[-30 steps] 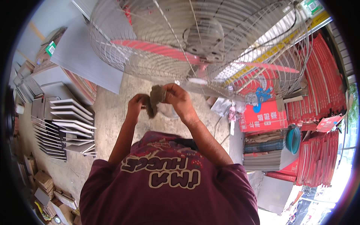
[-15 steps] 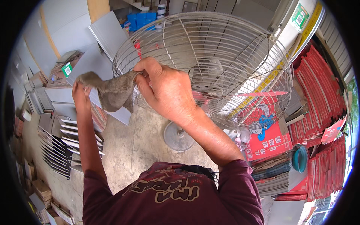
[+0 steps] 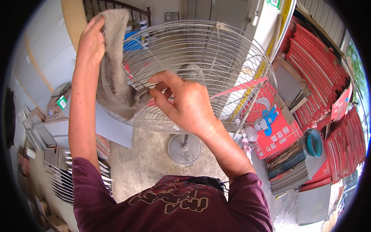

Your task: The person wipes a large white panel with a cloth and then cleans the outer cage of an industrial fan using the same cloth.

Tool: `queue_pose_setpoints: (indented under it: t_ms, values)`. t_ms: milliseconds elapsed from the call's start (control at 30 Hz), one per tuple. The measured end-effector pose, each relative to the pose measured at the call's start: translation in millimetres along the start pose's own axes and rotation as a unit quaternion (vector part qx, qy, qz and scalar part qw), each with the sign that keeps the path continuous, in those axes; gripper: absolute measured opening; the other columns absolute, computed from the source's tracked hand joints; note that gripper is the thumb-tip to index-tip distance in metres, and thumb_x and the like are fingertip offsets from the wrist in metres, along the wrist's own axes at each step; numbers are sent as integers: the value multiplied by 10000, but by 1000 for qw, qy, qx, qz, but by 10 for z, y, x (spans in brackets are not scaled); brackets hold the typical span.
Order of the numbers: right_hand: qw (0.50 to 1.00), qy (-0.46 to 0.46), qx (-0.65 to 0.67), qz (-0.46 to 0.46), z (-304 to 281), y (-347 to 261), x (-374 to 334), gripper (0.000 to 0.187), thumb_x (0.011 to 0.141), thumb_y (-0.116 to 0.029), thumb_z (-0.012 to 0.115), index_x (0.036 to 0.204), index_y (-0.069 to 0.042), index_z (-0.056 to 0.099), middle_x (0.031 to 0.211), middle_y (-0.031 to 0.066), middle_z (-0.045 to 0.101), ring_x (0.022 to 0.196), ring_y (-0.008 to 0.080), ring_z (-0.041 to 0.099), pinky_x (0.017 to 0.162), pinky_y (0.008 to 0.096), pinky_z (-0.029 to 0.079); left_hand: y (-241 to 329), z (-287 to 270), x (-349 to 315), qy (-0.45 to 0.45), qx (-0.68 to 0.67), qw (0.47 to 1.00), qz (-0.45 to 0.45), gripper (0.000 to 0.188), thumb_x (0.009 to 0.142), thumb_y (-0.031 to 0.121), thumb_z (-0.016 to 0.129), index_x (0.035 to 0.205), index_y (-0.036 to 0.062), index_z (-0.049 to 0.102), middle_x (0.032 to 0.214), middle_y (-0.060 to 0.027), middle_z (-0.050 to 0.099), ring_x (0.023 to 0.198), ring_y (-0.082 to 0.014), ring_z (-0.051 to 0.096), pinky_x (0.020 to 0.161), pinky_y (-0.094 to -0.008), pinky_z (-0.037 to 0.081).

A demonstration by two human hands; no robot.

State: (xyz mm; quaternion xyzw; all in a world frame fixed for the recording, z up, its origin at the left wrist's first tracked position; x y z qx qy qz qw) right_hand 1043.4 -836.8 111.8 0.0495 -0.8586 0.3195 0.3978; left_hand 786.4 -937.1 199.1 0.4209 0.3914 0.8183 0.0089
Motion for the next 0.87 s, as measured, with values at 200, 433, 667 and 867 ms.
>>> queue_pose_setpoints:
  t_ms: [200, 433, 667, 867]
  values:
    - [987, 124, -78, -65, -481, 35, 167, 264, 845, -131, 679, 1089, -76, 593, 863, 49, 711, 661, 172, 680, 560, 291, 514, 85, 1068, -151, -99, 5, 995, -5, 127, 961, 92, 518, 1040, 40, 603, 930, -49, 654, 811, -151, 640, 717, -282, 535]
    - [911, 227, -285, -191, -665, -284, 538, 444, 713, -335, 790, 1014, -76, 591, 783, 38, 651, 752, 241, 649, 639, 360, 520, 92, 1208, -163, -82, 18, 996, -34, 133, 959, 93, 518, 1047, 31, 596, 964, -70, 653, 865, -174, 647, 760, -316, 540]
    - [894, 201, -353, -190, -480, -195, 849, 357, 685, -188, 726, 997, -80, 592, 793, 73, 655, 751, 258, 643, 637, 384, 518, 193, 1124, -231, -149, 44, 986, -54, 188, 961, 115, 525, 1109, 19, 591, 1016, -95, 658, 906, -192, 648, 806, -324, 533]
    - [932, 94, -341, -80, -713, -140, 1009, 325, 842, -276, 659, 1121, -119, 604, 933, 106, 689, 866, 278, 659, 772, 368, 514, 382, 819, -440, -202, 264, 943, 29, 376, 982, 264, 535, 1306, 74, 549, 1239, -99, 614, 1146, -190, 586, 1005, -324, 446]
Point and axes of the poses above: each hand's wrist, its own x-axis towards the middle knuckle, its own z-axis out of the palm, y = z × x, the point moved 4 cm from there along x, towards the middle knuckle
